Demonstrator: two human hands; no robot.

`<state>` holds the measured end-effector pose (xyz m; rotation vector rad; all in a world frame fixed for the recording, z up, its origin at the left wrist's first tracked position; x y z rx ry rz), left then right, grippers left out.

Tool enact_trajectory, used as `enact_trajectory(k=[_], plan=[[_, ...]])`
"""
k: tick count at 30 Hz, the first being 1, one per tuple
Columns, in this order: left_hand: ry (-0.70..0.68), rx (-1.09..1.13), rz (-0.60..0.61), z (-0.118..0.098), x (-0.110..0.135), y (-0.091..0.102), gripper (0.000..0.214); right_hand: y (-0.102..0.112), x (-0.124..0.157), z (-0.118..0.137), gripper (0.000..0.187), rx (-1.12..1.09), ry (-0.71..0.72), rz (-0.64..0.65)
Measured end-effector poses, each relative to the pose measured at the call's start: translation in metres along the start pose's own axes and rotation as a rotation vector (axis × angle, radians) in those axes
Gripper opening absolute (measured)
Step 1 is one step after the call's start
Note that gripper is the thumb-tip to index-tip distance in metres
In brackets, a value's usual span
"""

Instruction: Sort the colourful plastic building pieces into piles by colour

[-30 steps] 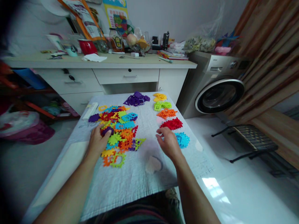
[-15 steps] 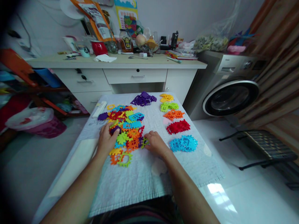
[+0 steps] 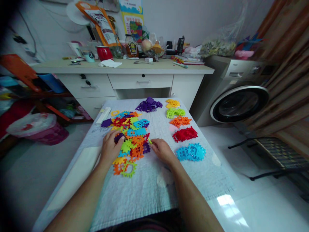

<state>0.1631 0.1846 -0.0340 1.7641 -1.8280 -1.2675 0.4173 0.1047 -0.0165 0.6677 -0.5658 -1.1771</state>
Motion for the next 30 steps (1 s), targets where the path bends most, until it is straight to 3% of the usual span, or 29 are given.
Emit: enact_trajectory(k=[6,13,19,23,30], plan=[[0.004,0.060,0.006,0.002,-0.002,-0.001,0.034,-0.005,-0.005,-0.012,0.027,-0.122,-0.143,-0.164],[0.025,0.054,-0.029,0.003,-0.002,0.003,0.034,-0.009,-0.003,-0.014,0.037,0.071,-0.090,-0.318],[0.108,-0.004,-0.054,0.008,-0.003,0.006,0.037,-0.011,-0.001,-0.012,0.047,0.203,-0.188,-0.243],[0.149,0.037,-0.020,0.012,-0.003,0.003,0.039,-0.010,-0.003,-0.011,0.042,0.239,-0.251,-0.168],[0.141,0.123,0.050,0.008,-0.002,-0.002,0.047,-0.003,-0.002,-0.011,0.029,0.200,-0.258,-0.183]])
Point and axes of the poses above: each hand's wrist, its own x-axis away from the middle knuckle, its own y-axis out of the back of the hand, z = x × y, the point moved 2 cm from there along -x, towards the middle knuckle, and after that the axes turned 12 degrees about z, right-handed, at the moved point
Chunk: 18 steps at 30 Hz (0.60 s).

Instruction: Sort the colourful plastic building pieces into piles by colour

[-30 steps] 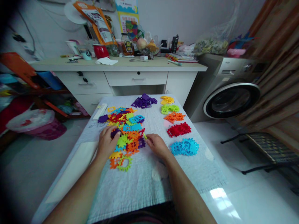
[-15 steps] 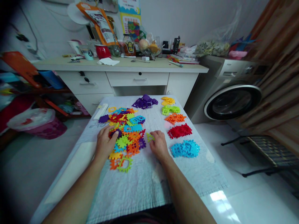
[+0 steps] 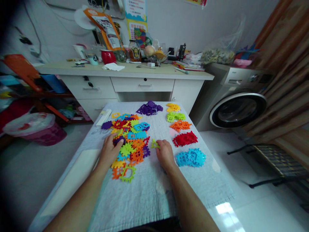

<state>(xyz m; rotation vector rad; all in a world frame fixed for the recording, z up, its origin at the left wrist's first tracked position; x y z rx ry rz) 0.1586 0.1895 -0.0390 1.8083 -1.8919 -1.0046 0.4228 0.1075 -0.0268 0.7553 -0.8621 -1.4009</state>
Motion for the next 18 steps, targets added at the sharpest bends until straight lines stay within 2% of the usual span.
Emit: enact_trajectory(k=[4,7,9,13,18], plan=[[-0.024,0.017,-0.011,0.002,0.000,-0.002,0.047,0.025,0.002,0.004,0.021,-0.006,0.034,-0.032],[-0.028,0.019,-0.014,0.005,-0.001,-0.003,0.046,0.059,-0.010,0.004,0.015,0.026,0.103,-0.070],[-0.023,0.019,-0.014,0.007,-0.002,-0.004,0.047,0.084,-0.028,-0.002,0.016,0.095,0.110,-0.106],[-0.038,0.023,-0.015,0.006,-0.002,-0.004,0.046,0.121,-0.081,-0.037,0.019,0.269,-0.066,-0.195],[-0.039,0.022,-0.003,0.006,-0.002,-0.003,0.045,0.140,-0.132,-0.091,0.023,0.265,-0.323,-0.187]])
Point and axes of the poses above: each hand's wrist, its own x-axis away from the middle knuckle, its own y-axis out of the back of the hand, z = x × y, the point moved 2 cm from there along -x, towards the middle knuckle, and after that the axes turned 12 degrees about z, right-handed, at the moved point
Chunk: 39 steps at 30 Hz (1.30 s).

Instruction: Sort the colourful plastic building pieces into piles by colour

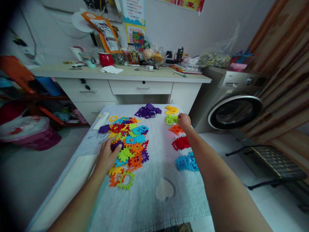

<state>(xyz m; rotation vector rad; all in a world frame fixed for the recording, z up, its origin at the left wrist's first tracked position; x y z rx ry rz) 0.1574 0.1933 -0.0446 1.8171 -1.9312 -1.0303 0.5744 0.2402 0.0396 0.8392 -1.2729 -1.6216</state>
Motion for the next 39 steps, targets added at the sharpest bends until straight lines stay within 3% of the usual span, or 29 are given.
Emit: enact_trajectory(k=[6,12,19,22,24,28,30,34,39], plan=[[0.009,0.001,0.004,0.000,0.000,0.001,0.046,-0.006,-0.031,-0.020,0.027,-0.014,-0.102,-0.023],[-0.008,0.001,-0.001,0.000,0.000,0.000,0.044,-0.009,-0.035,-0.021,0.027,-0.033,-0.117,-0.011],[0.007,0.033,-0.027,0.001,0.000,0.000,0.043,0.001,-0.013,-0.016,0.028,-0.166,-0.063,-0.109],[0.046,0.064,-0.032,0.001,0.000,0.000,0.044,0.007,0.010,0.003,0.027,-0.256,0.020,-0.161],[0.063,0.084,-0.039,0.000,0.000,0.001,0.043,0.005,0.032,0.024,0.024,-0.320,0.129,-0.129],[0.084,0.113,-0.055,0.001,0.000,0.001,0.039,-0.022,0.085,0.074,0.017,-0.380,0.475,0.195],[0.083,0.126,-0.062,0.000,0.000,0.002,0.037,-0.041,0.110,0.094,0.018,-0.373,0.602,0.287],[0.079,0.137,-0.065,-0.002,0.000,0.003,0.033,-0.077,0.138,0.114,0.028,-0.343,0.701,0.276],[0.074,0.160,-0.056,-0.005,0.001,0.004,0.034,-0.105,0.140,0.118,0.048,-0.355,0.684,0.162]])
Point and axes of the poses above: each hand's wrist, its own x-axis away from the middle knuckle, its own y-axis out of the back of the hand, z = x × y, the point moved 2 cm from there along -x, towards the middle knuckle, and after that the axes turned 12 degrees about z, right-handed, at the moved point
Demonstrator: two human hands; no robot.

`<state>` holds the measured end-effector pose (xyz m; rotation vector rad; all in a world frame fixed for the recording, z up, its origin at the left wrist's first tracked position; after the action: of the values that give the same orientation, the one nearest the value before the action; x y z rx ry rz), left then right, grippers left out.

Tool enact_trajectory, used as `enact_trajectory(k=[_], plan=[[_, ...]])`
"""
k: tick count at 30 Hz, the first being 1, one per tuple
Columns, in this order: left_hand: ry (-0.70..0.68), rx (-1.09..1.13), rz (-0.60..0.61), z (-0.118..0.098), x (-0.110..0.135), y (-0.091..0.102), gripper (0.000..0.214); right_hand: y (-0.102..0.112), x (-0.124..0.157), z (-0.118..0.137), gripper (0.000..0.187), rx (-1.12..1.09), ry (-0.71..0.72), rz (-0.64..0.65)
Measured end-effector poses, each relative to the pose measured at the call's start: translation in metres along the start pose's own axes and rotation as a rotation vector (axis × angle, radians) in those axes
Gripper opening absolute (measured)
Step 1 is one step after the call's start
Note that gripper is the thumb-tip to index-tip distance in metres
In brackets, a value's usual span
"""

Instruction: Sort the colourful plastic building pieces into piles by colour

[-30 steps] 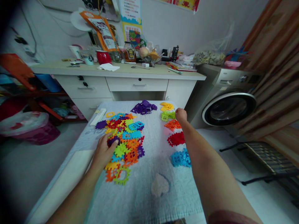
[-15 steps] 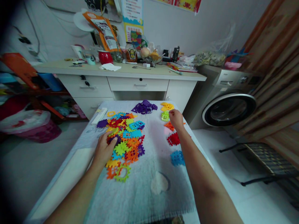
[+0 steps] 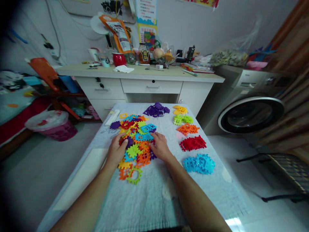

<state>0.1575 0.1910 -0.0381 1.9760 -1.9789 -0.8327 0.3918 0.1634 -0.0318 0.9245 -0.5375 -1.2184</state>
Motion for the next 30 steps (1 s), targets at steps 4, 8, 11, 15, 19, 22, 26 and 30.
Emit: enact_trajectory(k=[4,8,11,15,19,22,26,30], plan=[[-0.051,0.015,0.041,-0.005,0.001,-0.002,0.035,-0.007,-0.004,-0.006,0.036,-0.030,0.007,-0.003],[-0.132,0.008,0.107,-0.011,0.003,-0.005,0.033,-0.006,-0.006,-0.008,0.024,-0.084,0.007,-0.014],[-0.167,0.005,0.127,-0.013,0.004,-0.006,0.033,-0.005,-0.004,-0.007,0.019,-0.106,-0.013,-0.028],[-0.184,0.011,0.126,-0.012,0.003,-0.006,0.034,-0.005,-0.003,-0.006,0.023,-0.109,-0.038,-0.061],[-0.205,0.030,0.139,-0.012,0.003,-0.007,0.036,-0.007,-0.002,-0.005,0.050,-0.085,0.006,-0.076],[-0.219,0.034,0.166,-0.013,0.003,-0.008,0.035,-0.008,-0.003,-0.005,0.056,-0.075,0.064,-0.041],[-0.224,0.018,0.176,-0.012,0.003,-0.010,0.035,-0.007,-0.004,-0.006,0.046,-0.088,0.071,-0.047],[-0.206,-0.023,0.158,-0.011,0.002,-0.010,0.035,-0.006,-0.003,-0.007,0.041,-0.118,0.034,-0.072]])
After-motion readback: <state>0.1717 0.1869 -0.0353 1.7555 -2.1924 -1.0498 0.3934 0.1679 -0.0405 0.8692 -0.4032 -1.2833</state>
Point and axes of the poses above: each hand's wrist, its own x-axis away from the middle knuckle, its own y-axis out of the back of the hand, z = x × y, the point moved 2 cm from there along -x, towards the middle knuckle, and after that the axes turned 12 degrees about z, right-handed, at the moved point
